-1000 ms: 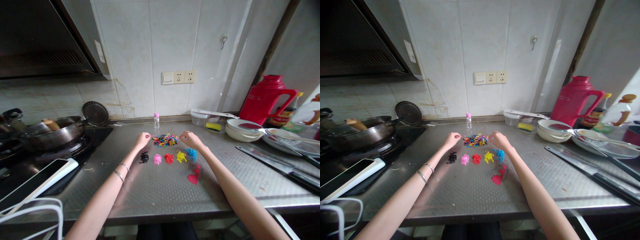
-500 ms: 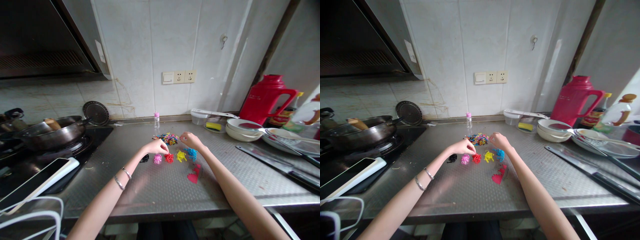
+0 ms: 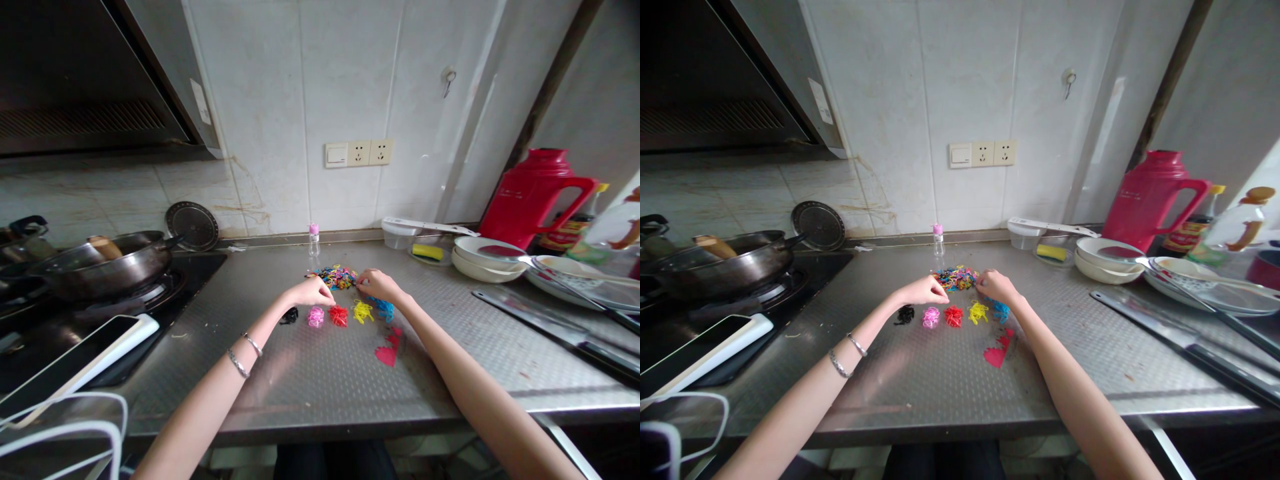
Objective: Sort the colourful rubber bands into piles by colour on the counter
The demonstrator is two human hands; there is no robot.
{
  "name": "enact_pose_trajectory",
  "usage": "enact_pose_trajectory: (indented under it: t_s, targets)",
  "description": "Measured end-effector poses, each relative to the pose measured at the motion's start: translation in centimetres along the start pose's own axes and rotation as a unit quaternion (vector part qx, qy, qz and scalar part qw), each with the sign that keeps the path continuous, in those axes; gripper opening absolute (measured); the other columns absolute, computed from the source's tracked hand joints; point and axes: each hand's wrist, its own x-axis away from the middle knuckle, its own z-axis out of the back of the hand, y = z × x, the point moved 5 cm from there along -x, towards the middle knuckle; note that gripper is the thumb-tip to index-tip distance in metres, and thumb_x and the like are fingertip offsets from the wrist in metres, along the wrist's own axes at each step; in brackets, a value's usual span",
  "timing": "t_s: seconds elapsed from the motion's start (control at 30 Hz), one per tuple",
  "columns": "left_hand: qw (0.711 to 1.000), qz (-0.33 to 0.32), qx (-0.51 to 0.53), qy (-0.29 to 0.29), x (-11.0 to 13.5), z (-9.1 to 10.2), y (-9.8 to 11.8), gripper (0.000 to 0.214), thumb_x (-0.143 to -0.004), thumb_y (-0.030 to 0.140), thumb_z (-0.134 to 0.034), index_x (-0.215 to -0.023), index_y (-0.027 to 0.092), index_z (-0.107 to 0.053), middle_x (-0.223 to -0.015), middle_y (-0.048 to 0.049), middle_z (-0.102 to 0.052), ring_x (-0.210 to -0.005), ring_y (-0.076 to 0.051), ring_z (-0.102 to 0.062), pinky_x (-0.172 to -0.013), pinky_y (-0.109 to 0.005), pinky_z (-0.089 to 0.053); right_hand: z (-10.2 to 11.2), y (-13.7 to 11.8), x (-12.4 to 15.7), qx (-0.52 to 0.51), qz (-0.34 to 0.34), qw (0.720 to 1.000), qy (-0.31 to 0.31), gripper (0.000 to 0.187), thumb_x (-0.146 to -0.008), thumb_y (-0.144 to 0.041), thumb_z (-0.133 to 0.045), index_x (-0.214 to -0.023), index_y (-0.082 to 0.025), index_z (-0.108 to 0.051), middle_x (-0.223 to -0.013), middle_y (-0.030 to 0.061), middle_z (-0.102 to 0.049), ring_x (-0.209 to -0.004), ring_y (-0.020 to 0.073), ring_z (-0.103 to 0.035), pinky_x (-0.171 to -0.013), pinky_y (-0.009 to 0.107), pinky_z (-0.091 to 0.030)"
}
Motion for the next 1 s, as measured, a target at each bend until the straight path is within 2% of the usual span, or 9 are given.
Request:
enact_pose_trajectory:
  t_s: [0.13,0.33,0.5,0.8,1.0]
  targets:
    - [0.998,0.019,0.020,0.065,0.0,1.4,-1.5,0.029,-0.066,0.037,-0.059,-0.071,0.010,-0.071,-0.056,-0.0013,-0.060,-0.050,-0.010,-0.044,-0.049,-0.021,-0.029,-0.4,-0.2,-0.2,0.006,0.015,1.000,0.012,0.019,-0.077,-0.031,-0.050,-0.084,-0.023,-0.066,-0.092,0.0037,-0.063,-0.088,0.0142,-0.056,-0.074,0.019,-0.040]
    - [0.994,0.011,0.025,0.106,0.0,2.5,-3.0,0.033,-0.068,0.040,-0.057,-0.056,0.010,-0.065,-0.047,0.0022,-0.047,-0.047,-0.007,-0.036,-0.048,-0.021,-0.024,-0.4,-0.3,-0.2,0.013,0.031,0.999,0.022,0.021,-0.079,-0.029,-0.048,-0.085,-0.022,-0.066,-0.091,0.0048,-0.063,-0.090,0.0143,-0.055,-0.074,0.019,-0.039]
    - [0.992,0.021,0.022,0.119,0.0,2.7,-3.7,0.035,-0.069,0.042,-0.055,-0.056,0.011,-0.064,-0.048,0.0027,-0.045,-0.047,-0.007,-0.034,-0.048,-0.022,-0.024,0.3,0.1,-0.4,-0.022,0.023,0.999,0.039,0.021,-0.079,-0.026,-0.048,-0.086,-0.020,-0.067,-0.093,0.0049,-0.064,-0.087,0.0136,-0.056,-0.076,0.020,-0.040]
    - [0.992,0.022,0.020,0.123,0.0,2.7,-3.8,0.035,-0.071,0.042,-0.054,-0.059,0.010,-0.065,-0.049,0.0017,-0.049,-0.047,-0.007,-0.036,-0.047,-0.021,-0.024,0.5,0.9,-0.8,-0.100,0.013,0.993,0.056,0.023,-0.078,-0.028,-0.049,-0.085,-0.018,-0.068,-0.088,0.0056,-0.067,-0.073,0.0131,-0.059,-0.070,0.021,-0.043]
    - [0.990,0.033,0.030,0.136,-0.1,2.8,-4.9,0.035,-0.071,0.042,-0.054,-0.065,0.010,-0.068,-0.051,0.0009,-0.052,-0.047,-0.007,-0.038,-0.047,-0.021,-0.025,1.6,-0.4,-0.6,-0.138,0.039,0.988,0.060,0.023,-0.077,-0.031,-0.051,-0.084,-0.017,-0.069,-0.084,0.0050,-0.068,-0.072,0.0132,-0.058,-0.069,0.022,-0.044]
